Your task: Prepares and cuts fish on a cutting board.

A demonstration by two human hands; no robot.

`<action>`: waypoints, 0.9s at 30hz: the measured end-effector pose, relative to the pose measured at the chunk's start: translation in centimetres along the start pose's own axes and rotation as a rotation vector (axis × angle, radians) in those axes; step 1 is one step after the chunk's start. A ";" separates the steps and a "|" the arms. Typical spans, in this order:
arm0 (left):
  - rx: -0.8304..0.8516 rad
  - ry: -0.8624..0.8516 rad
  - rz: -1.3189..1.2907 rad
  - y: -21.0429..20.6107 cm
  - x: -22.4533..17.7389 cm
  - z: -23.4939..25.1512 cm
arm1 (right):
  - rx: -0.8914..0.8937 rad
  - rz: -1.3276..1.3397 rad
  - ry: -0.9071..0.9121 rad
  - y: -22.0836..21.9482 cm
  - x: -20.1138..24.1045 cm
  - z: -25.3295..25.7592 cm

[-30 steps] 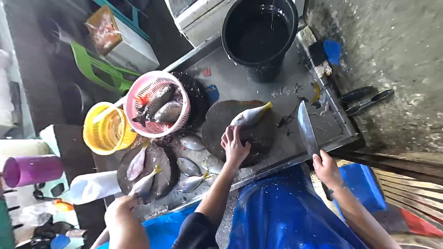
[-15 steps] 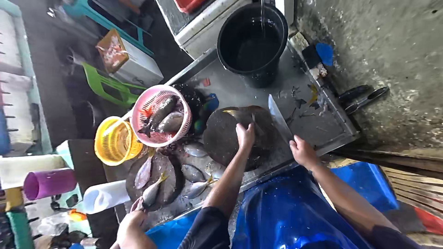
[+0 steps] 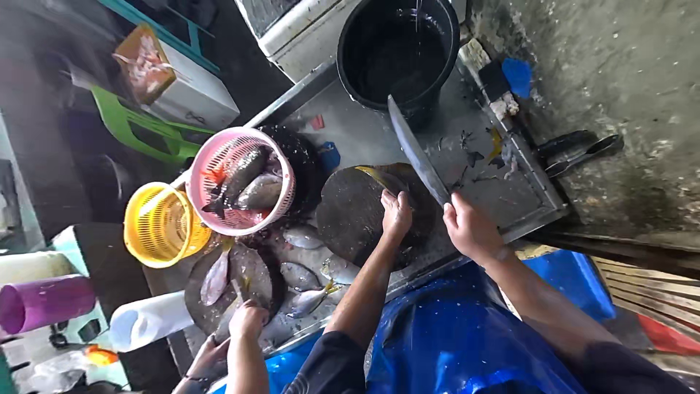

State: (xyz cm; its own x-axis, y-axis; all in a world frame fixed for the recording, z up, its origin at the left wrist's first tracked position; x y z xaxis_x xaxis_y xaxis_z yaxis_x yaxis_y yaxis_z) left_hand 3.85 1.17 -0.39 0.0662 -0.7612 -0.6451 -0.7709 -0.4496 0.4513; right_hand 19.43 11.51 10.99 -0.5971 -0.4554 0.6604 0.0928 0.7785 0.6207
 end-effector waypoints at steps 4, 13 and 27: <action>0.021 -0.029 -0.022 0.0 0.6 0.5 | 0.290 -0.080 -0.154 -3.5 -2.6 2.6; 0.036 0.012 0.016 0.0 -0.1 0.2 | 0.381 -0.070 -0.172 -3.6 -3.8 1.1; 0.040 -0.004 0.034 0.1 -0.4 0.4 | 0.389 -0.103 -0.259 -2.9 -4.3 1.0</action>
State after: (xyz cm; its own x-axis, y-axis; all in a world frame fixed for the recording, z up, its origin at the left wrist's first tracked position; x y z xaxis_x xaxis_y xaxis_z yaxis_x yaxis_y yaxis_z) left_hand 3.48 1.63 -0.27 0.0367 -0.7736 -0.6326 -0.7974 -0.4043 0.4481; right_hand 20.95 11.66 5.93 -0.7712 -0.4541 0.4462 -0.2527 0.8616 0.4402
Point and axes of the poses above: each hand's wrist, its own z-axis towards the middle knuckle, its own y-axis out of the back of the hand, x = y × z, the point moved 2 cm from there along z, towards the middle knuckle, and after that the axes turned 12 degrees about x, right-handed, at the moved point
